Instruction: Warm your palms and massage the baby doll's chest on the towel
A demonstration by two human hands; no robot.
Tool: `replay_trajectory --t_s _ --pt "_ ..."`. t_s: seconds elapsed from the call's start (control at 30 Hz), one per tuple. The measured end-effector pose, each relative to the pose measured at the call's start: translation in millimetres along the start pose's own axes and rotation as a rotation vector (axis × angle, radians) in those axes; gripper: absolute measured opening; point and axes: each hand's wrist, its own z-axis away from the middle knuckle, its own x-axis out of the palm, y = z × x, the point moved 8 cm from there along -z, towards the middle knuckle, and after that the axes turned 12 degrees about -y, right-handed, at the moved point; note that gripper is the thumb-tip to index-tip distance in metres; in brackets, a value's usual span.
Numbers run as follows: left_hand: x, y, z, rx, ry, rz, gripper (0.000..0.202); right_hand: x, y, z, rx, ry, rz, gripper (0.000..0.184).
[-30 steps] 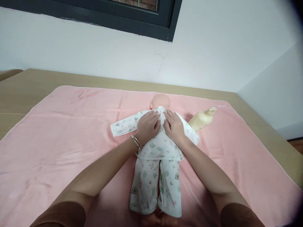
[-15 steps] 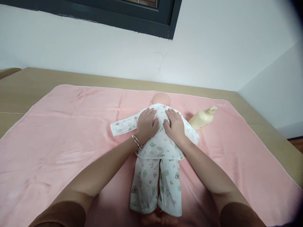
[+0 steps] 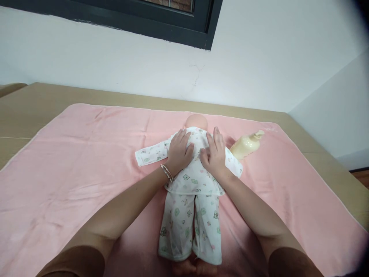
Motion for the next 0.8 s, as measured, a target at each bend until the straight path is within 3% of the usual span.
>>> replay_trajectory --t_s 0.33,0.53,0.67,0.8 --pt "-2.0 0 2 0.043 0.023 0.056 0.051 3 -2 2 0.013 -0.127 -0.055 0.067" --pt "-4.0 2 4 0.091 0.044 0.089 0.052 24 -8 -7 -0.029 -0.481 -0.102 0.053" --pt "-3.2 1 4 0.088 0.045 0.086 0.052 20 -7 -11 0.031 -0.471 -0.106 0.051" --pt "-2.8 0 3 0.079 0.044 0.084 0.051 18 -9 -11 0.088 -0.540 -0.148 0.060"
